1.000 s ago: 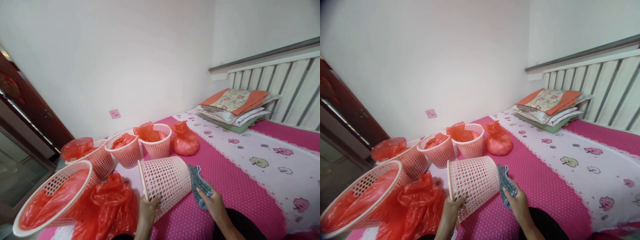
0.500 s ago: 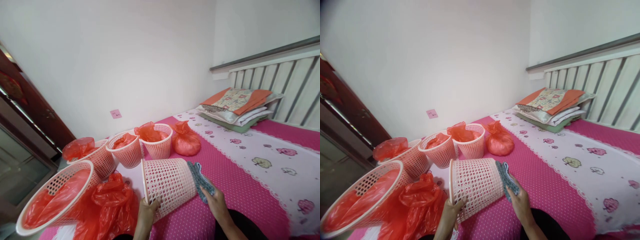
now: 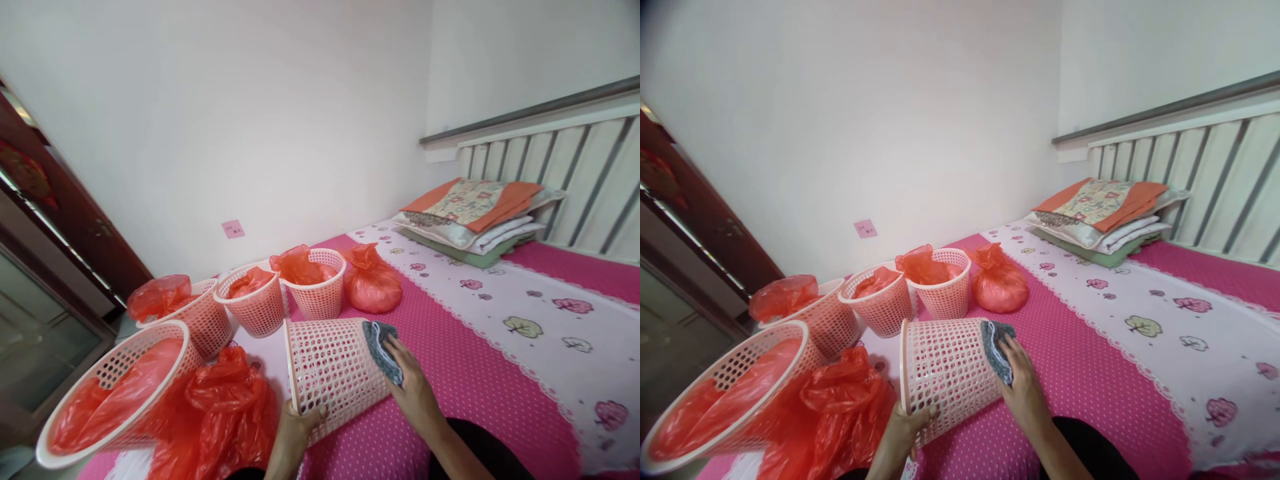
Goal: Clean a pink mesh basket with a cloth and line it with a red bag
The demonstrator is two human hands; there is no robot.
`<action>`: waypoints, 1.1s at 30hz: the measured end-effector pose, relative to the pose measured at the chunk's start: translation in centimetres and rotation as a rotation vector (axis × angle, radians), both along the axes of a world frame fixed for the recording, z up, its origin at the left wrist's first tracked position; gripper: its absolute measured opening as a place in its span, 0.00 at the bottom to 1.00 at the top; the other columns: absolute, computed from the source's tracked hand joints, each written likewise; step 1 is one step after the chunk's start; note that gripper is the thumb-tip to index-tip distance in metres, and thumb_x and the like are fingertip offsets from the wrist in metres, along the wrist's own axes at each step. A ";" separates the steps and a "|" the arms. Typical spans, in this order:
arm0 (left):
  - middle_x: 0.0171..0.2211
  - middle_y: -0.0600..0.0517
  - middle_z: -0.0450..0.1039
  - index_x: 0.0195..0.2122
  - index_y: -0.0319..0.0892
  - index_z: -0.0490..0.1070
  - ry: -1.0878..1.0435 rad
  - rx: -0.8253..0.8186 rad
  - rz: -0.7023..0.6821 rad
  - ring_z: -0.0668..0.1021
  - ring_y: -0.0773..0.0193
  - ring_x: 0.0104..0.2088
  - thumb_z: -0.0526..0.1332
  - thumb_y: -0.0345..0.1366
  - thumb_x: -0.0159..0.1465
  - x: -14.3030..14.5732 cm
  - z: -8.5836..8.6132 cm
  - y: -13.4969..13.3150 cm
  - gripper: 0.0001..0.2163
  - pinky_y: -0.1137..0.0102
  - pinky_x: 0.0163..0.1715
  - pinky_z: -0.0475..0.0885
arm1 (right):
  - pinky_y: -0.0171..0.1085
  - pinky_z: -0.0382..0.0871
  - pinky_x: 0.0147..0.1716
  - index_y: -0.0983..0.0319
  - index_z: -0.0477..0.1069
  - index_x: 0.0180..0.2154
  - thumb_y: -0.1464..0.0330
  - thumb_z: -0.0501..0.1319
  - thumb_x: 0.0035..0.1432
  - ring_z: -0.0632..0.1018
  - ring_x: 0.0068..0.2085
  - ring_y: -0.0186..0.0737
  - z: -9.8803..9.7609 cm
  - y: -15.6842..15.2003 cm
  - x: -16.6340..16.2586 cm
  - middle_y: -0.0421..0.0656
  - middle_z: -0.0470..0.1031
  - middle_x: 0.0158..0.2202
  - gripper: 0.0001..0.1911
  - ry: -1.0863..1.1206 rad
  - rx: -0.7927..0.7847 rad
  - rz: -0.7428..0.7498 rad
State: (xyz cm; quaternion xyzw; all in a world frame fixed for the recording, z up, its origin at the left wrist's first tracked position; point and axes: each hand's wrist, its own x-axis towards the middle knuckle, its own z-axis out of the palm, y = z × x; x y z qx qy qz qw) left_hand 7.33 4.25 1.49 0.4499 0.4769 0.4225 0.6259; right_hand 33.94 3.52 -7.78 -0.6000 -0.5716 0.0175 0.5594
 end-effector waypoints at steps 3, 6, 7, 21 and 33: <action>0.31 0.43 0.88 0.35 0.37 0.87 -0.018 0.013 -0.020 0.86 0.51 0.34 0.83 0.43 0.42 -0.2 -0.8 0.3 0.21 0.60 0.42 0.81 | 0.64 0.65 0.68 0.55 0.66 0.67 0.70 0.55 0.68 0.66 0.72 0.56 -0.4 0.2 -0.5 0.51 0.67 0.71 0.27 -0.055 0.008 -0.006; 0.33 0.42 0.88 0.35 0.37 0.87 -0.033 0.024 -0.021 0.87 0.49 0.36 0.83 0.43 0.41 -0.2 -1.4 0.4 0.22 0.59 0.43 0.81 | 0.65 0.65 0.67 0.55 0.64 0.68 0.70 0.53 0.70 0.66 0.72 0.57 -0.8 0.1 -0.7 0.52 0.65 0.71 0.27 -0.071 0.006 -0.015; 0.33 0.42 0.88 0.36 0.37 0.87 -0.043 0.027 -0.021 0.87 0.48 0.37 0.83 0.43 0.41 -0.1 -1.5 0.4 0.22 0.58 0.44 0.81 | 0.66 0.66 0.67 0.55 0.64 0.68 0.69 0.53 0.71 0.66 0.71 0.58 -1.0 0.0 -0.7 0.52 0.65 0.71 0.26 -0.073 0.002 -0.015; 0.36 0.41 0.89 0.39 0.38 0.87 -0.126 0.018 -0.049 0.88 0.47 0.37 0.83 0.44 0.43 0.2 -1.6 0.2 0.23 0.53 0.49 0.81 | 0.67 0.66 0.66 0.51 0.60 0.71 0.77 0.52 0.64 0.63 0.73 0.59 1.4 -1.4 -6.2 0.48 0.61 0.73 0.36 -0.173 0.022 0.030; 0.34 0.43 0.88 0.37 0.39 0.88 -0.114 0.059 -0.042 0.87 0.46 0.39 0.84 0.45 0.41 0.3 -1.0 0.3 0.23 0.56 0.49 0.80 | 0.63 0.67 0.66 0.56 0.62 0.70 0.79 0.54 0.57 0.63 0.73 0.58 4.7 -1.2 -12.1 0.49 0.61 0.74 0.40 -0.299 -0.024 0.142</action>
